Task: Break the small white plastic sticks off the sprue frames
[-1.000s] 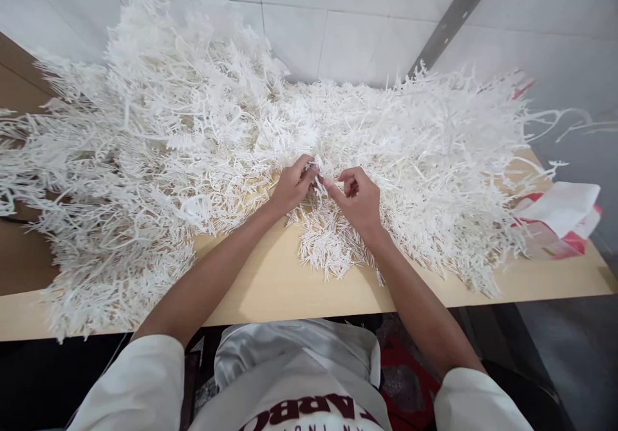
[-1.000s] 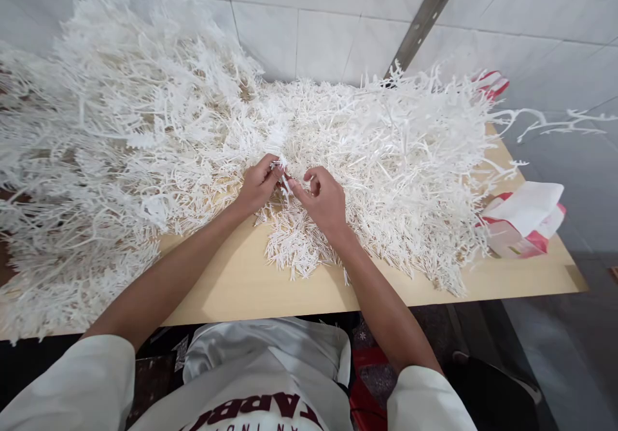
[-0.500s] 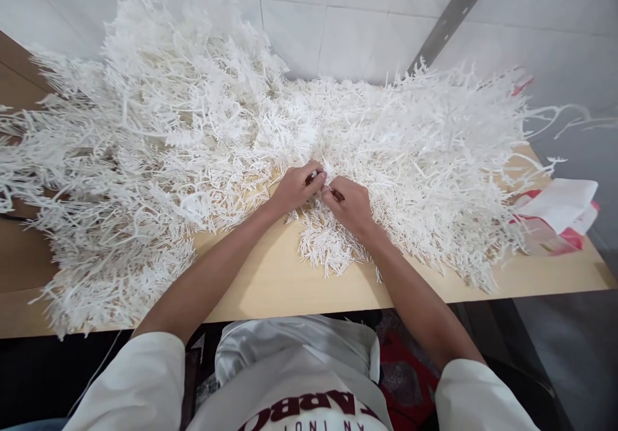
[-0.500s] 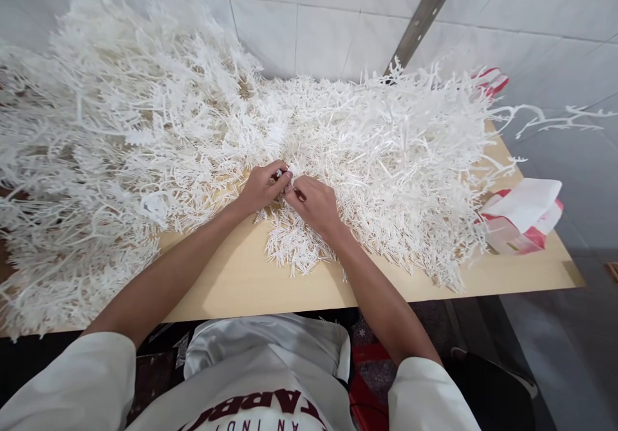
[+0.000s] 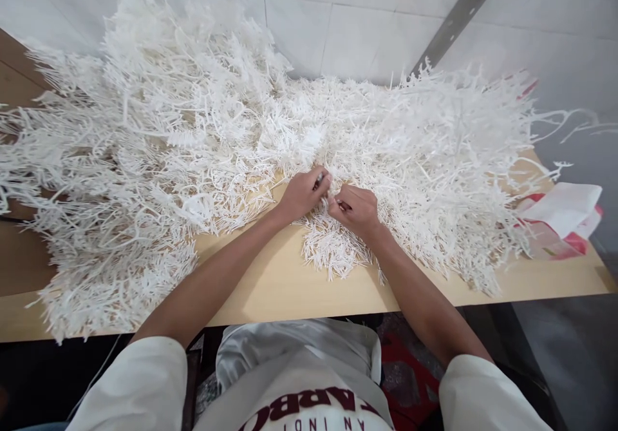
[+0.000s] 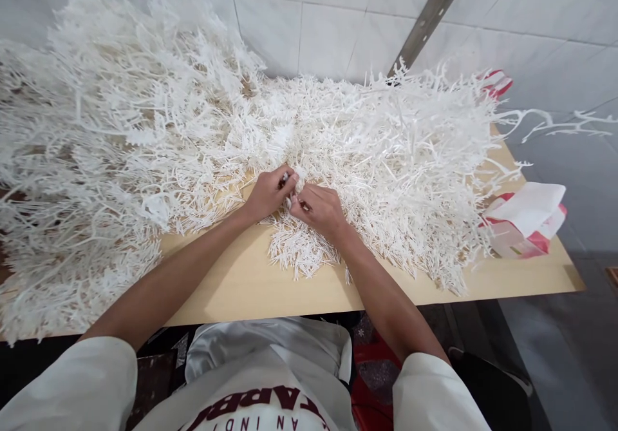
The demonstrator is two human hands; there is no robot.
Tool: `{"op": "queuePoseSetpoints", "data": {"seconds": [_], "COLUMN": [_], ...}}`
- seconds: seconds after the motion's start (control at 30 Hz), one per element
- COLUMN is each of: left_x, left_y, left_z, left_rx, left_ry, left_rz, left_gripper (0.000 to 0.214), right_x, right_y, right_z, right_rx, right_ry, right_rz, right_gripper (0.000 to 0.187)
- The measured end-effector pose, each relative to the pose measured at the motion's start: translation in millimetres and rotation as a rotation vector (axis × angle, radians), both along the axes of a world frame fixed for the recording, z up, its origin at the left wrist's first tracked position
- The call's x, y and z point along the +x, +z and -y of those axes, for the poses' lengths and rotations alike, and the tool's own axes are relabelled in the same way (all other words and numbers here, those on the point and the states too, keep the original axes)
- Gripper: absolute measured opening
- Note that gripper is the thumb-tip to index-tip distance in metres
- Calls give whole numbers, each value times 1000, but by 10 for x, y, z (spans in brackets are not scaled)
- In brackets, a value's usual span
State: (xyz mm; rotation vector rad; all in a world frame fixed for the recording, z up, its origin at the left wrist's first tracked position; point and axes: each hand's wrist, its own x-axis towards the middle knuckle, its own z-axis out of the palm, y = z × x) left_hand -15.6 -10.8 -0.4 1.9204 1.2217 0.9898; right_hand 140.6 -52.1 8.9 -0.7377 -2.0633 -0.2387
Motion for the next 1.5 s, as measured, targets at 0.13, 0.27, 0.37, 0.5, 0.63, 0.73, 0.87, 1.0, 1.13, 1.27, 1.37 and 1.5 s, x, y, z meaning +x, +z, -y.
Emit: {"op": "queuePoseSetpoints", "data": {"seconds": [0.13,0.27,0.37,0.5,0.63,0.73,0.87,1.0,1.13,1.27,1.37,1.5], "left_x": [-33,-27,-18,-21,-30,-32,-25,-40,-52,-34,-27,-29], "left_y": [-22,-9,-3,-6,-2,1,-1,7,29,43,42,10], "left_z": [-52,-19,3,10,14,17,13,-17,-11,40,54,46], "left_rx": [-38,34,17,109,208,181,102,47,-44,8,48,156], "left_ry": [118,11,23,15,-60,-90,-117,-3,94,-56,-67,-75], "left_rz": [158,125,160,103,50,38,25,113,264,140,82,-53], "left_gripper": [30,27,26,22,21,23,17,22,30,27,27,23], "right_x": [-144,-100,29,123,126,131,117,14,-81,-11,81,117], "right_y": [76,94,99,100,56,28,24,61,112,118,111,88], "right_z": [200,158,26,-81,-111,-132,-134,2,164,104,-17,-97], "right_rx": [-8,-8,-214,-572,-660,-612,-467,-205,-132,-250,-520,-625], "right_ry": [161,-10,-238,-308,-221,-209,-225,-74,124,-180,-428,-268], "right_rz": [59,-1,-195,-224,-72,-45,29,100,110,-98,-210,-220], "right_gripper": [30,39,44,29,24,20,18,20,19,33,26,33]}}
